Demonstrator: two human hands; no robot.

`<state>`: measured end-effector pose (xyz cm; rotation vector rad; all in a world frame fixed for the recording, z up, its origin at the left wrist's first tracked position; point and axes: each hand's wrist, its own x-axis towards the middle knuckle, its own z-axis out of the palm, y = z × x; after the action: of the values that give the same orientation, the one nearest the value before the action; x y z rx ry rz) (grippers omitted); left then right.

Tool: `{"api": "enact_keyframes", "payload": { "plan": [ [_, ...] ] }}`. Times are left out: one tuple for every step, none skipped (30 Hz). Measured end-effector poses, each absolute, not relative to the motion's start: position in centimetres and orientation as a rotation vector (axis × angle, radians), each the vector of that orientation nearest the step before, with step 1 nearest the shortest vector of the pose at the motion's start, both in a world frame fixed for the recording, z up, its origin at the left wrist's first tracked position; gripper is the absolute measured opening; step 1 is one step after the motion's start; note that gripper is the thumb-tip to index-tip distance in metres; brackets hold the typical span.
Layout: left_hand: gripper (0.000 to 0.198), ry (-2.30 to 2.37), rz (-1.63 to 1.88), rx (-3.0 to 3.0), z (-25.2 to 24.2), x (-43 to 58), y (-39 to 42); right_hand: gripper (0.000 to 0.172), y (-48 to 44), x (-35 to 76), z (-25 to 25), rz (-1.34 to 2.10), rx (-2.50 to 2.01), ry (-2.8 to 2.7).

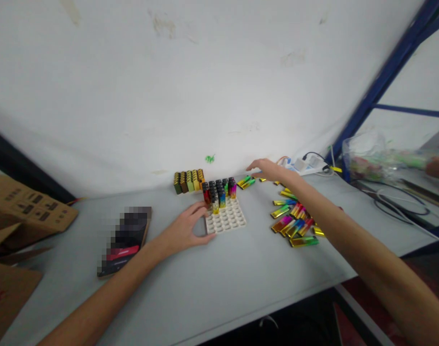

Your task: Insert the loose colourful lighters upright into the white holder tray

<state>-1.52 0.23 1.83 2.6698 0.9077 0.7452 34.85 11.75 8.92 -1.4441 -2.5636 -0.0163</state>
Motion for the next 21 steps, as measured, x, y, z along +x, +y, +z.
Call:
{"api": "enact_keyframes", "payload": {
  "plan": [
    [0.033,0.909,0.747,2.668,1.9,-1.5,0.2,0.031,11.9,34.8,7.9,-0.007,-1.429,-2.619],
    [0.033,0.911,0.748,2.664,1.9,-1.5,0.2,0.033,11.9,34.6,6.9,0.004,-1.406,-2.663],
    [0.034,0.916,0.747,2.658,1.9,-1.5,0.1,0.034,11.8,34.4,6.2,0.007,-1.384,-2.687],
    [0.034,0.925,0.745,2.651,2.0,-1.5,0.1,0.034,11.6,34.1,5.6,-0.007,-1.364,-2.703],
    [0.034,0.933,0.741,2.646,2.1,-1.4,0.0,0.034,11.3,33.9,5.1,-0.043,-1.344,-2.724],
    [0.034,0.941,0.736,2.642,2.1,-1.4,-0.1,0.033,10.8,33.8,4.9,-0.098,-1.323,-2.749],
    [0.034,0.948,0.732,2.639,2.2,-1.4,-0.1,0.032,10.3,33.7,4.7,-0.167,-1.298,-2.780],
    [0.034,0.953,0.730,2.637,2.2,-1.3,-0.2,0.030,9.8,33.6,4.7,-0.240,-1.270,-2.812],
    [0.034,0.956,0.731,2.635,2.3,-1.3,-0.2,0.029,9.2,33.6,4.6,-0.303,-1.245,-2.841],
    [0.033,0.957,0.734,2.633,2.3,-1.3,-0.2,0.029,8.5,33.6,4.6,-0.346,-1.229,-2.864],
    [0.033,0.959,0.736,2.632,2.3,-1.3,-0.2,0.030,7.8,33.7,4.6,-0.373,-1.222,-2.881],
    [0.033,0.961,0.735,2.632,2.3,-1.3,-0.3,0.031,7.2,33.8,4.5,-0.386,-1.225,-2.891],
    [0.033,0.963,0.730,2.633,2.3,-1.3,-0.3,0.032,6.5,34.0,4.5,-0.384,-1.240,-2.895],
    [0.033,0.966,0.726,2.634,2.2,-1.3,-0.2,0.031,5.9,34.2,4.4,-0.368,-1.264,-2.892],
    [0.034,0.968,0.722,2.634,2.2,-1.3,-0.2,0.029,5.3,34.5,4.4,-0.341,-1.295,-2.878],
    [0.034,0.968,0.721,2.634,2.1,-1.3,-0.2,0.027,4.8,34.8,4.5,-0.305,-1.328,-2.852],
    [0.034,0.968,0.724,2.631,2.0,-1.4,-0.1,0.026,4.4,35.2,4.7,-0.256,-1.358,-2.811],
    [0.035,0.965,0.729,2.629,1.9,-1.4,-0.1,0.025,3.9,35.5,5.0,-0.192,-1.379,-2.752],
    [0.035,0.960,0.731,2.628,1.9,-1.4,0.0,0.024,3.6,35.9,5.4,-0.112,-1.390,-2.675],
    [0.035,0.955,0.731,2.629,1.8,-1.4,0.0,0.024,3.2,36.2,5.9,-0.016,-1.389,-2.582],
    [0.035,0.952,0.729,2.631,1.8,-1.4,0.1,0.025,2.9,36.3,6.4,0.097,-1.378,-2.473]
  ]
}}
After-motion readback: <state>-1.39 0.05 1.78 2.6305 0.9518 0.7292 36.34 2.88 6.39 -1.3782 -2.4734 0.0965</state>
